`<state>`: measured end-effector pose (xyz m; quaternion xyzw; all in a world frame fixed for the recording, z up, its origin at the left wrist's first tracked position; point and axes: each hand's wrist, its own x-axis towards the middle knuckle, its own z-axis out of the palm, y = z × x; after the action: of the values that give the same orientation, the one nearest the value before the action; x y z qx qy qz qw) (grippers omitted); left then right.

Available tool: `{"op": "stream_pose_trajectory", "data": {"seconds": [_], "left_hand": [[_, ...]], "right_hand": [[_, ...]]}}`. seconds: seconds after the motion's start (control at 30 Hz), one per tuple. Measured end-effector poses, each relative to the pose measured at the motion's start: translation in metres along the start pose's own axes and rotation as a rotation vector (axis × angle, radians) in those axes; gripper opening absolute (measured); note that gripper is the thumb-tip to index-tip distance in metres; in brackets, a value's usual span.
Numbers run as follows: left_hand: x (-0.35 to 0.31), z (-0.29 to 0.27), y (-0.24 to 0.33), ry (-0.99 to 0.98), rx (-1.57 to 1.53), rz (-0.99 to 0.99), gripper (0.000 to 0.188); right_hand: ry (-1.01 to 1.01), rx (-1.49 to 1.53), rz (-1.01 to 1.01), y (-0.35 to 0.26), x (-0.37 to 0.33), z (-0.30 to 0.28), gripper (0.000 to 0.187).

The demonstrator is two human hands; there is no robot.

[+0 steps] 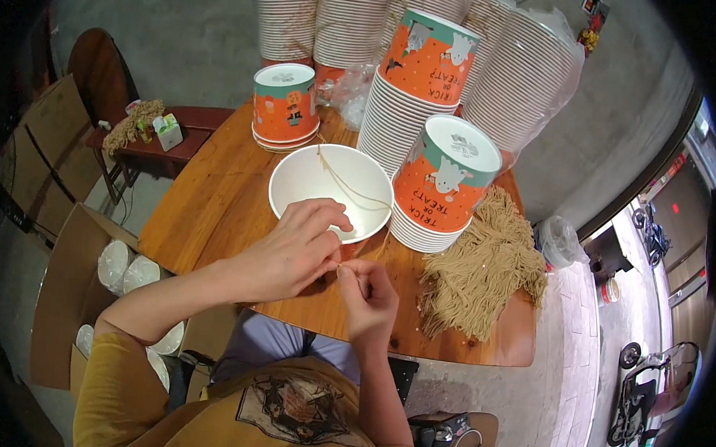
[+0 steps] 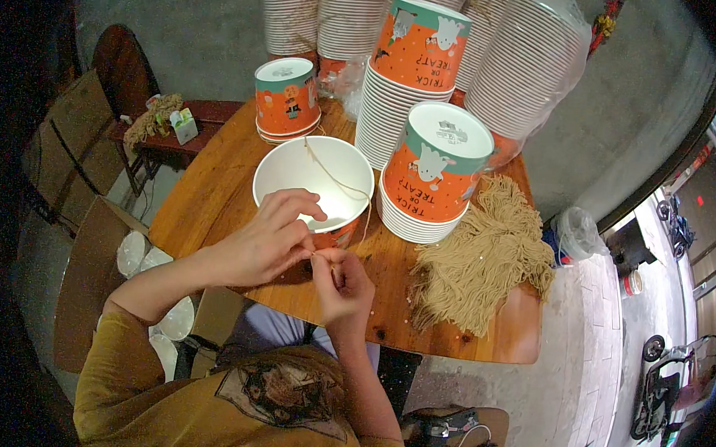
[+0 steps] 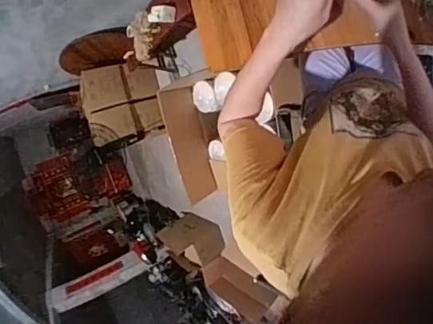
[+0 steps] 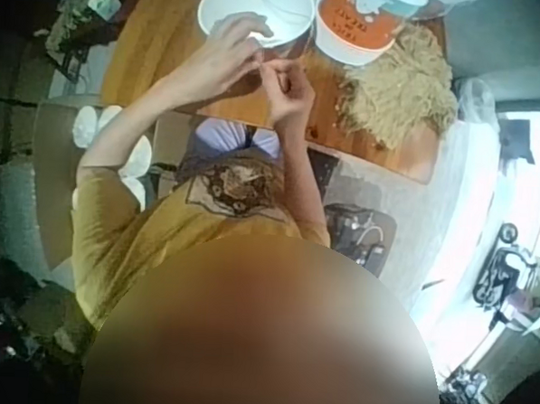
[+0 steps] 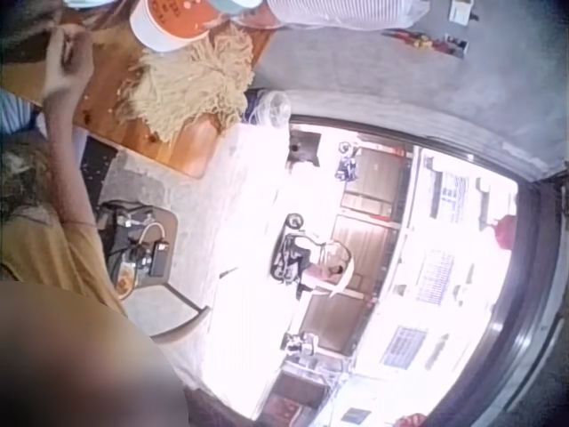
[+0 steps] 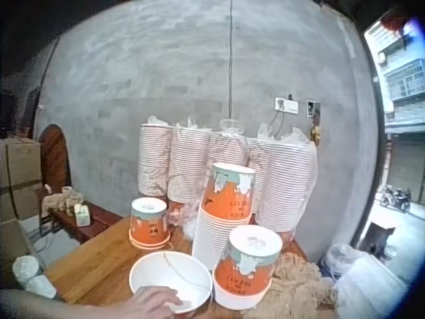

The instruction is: Inserting thin wooden sticks into holes in printed paper cups as part of a manual assembly or packaging process.

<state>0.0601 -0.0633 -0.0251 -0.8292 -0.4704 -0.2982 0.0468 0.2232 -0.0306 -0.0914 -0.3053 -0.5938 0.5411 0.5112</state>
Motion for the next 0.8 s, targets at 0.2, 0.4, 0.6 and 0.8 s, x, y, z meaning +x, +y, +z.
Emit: {"op": "stream_pose_trajectory", "data": {"seconds": [0.2,0.4,0.6,0.8], "left_hand": [[-0.001,-0.001,0.000,0.046,-0.062,-0.055,0.023],[0.004,-0.003,0.001,-0.021,-0.086,-0.241,0.027],[0.002,-0.003,-0.001,-0.011,-0.077,-0.229,0.025],[0.005,-0.002,-0.001,-0.016,-0.071,-0.238,0.025]], "right_hand": [[0.057,0.064,-0.035,0.011,0.005,-0.002,0.006],[0.126,-0.034,-0.225,0.014,0.014,0.002,0.010],[0.167,-0.263,-0.360,0.017,0.022,0.004,0.014],[0.220,-0.320,-0.426,0.021,0.027,0.008,0.013]]}}
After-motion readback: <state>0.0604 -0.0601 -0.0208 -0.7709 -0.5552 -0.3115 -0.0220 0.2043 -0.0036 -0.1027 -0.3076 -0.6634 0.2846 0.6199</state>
